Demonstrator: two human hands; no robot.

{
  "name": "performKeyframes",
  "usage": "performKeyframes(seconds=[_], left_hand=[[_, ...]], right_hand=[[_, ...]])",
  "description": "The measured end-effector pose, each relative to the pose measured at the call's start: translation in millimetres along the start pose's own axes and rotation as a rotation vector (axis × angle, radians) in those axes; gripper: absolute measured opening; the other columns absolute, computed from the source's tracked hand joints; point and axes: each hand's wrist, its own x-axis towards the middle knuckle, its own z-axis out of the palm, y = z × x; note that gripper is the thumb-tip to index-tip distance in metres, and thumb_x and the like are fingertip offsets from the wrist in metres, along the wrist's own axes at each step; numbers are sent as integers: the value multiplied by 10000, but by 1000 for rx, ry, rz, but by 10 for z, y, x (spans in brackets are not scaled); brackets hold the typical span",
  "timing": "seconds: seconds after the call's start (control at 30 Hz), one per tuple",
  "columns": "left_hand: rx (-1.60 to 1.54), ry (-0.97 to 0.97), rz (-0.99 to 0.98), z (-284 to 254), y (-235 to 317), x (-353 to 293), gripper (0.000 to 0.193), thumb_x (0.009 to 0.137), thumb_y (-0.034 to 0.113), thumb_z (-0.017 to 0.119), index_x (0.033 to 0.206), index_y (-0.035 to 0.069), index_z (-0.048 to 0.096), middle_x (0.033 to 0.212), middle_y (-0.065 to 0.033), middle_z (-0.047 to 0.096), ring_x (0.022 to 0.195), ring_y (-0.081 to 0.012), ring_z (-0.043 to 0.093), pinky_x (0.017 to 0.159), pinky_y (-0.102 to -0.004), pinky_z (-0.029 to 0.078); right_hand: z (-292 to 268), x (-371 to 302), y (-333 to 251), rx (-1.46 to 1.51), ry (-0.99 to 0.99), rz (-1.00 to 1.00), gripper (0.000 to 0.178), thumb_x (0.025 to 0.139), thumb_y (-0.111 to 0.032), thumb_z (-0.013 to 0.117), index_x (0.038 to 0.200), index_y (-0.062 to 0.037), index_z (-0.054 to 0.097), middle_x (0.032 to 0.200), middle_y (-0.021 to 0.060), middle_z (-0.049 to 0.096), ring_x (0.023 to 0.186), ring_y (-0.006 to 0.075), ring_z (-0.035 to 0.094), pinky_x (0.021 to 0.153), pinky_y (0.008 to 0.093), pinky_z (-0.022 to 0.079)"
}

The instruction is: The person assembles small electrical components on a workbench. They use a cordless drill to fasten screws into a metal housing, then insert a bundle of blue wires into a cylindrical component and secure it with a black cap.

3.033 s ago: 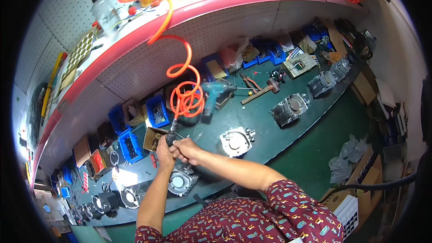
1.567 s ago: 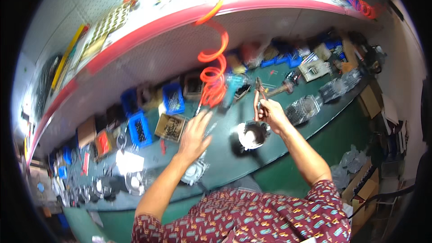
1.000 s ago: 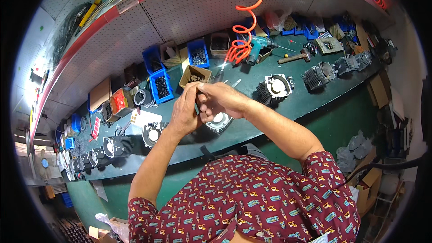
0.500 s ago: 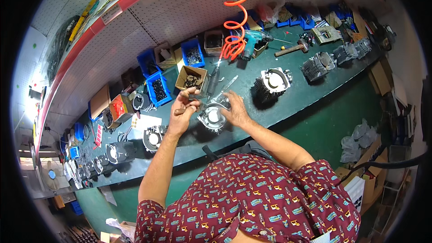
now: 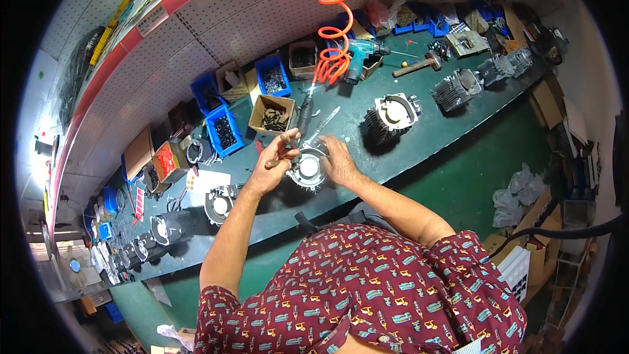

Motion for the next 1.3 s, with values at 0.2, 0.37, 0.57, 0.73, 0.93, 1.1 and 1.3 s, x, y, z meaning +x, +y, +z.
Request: performKeyframes(seconds=[0.2,0.37,0.57,0.73,0.93,1.1,1.3], left_hand=[[64,-79,1,-16,69,91,690,743,-132,397,1401,51,499,1326,-25,530,1114,-134,573,1021,-282,457],[57,-99,-23,-21,97,104,680,733,-132,405,1379,50,518,1299,-14,534,1092,-125,573,1012,-273,458],[40,-58,10,-22,40,92,673,738,-131,414,1376,53,525,1261,1,555,1058,-118,582,972,-263,473],[49,-93,46,-40,-29,134,561,760,-117,433,1286,38,549,1177,11,547,976,-91,552,901,-233,469],[34,-65,126,48,156,176,374,802,-62,479,1159,26,551,1049,22,504,875,-76,476,826,-229,443],[-21,13,312,154,970,110,368,837,-106,487,1171,43,516,1149,-40,581,921,-96,536,852,-247,477],[-84,383,553,-64,816,-167,397,886,-114,488,1238,70,474,1245,-69,569,977,-112,589,926,-281,531]], right_hand=[[22,3,-5,-14,-11,12,605,822,16,648,1393,-53,461,1404,263,491,1321,467,448,1126,503,385],[38,0,24,8,-7,8,613,825,19,642,1401,-64,452,1414,269,478,1312,475,448,1120,505,390],[27,-21,-6,2,8,-8,613,828,27,639,1405,-55,447,1397,241,478,1299,462,454,1116,502,391],[-21,-19,-90,4,27,-9,586,826,31,636,1382,-50,469,1376,218,490,1279,453,466,1095,493,406],[23,-22,-86,-22,12,60,576,834,13,655,1376,-65,473,1372,207,503,1276,443,481,1081,491,425],[79,-35,18,-45,55,-18,578,841,14,650,1381,-64,459,1390,221,501,1284,446,483,1075,494,429],[-27,-19,129,19,-60,-18,728,843,-180,726,1472,-15,400,1448,278,475,1346,440,454,1141,492,350]])
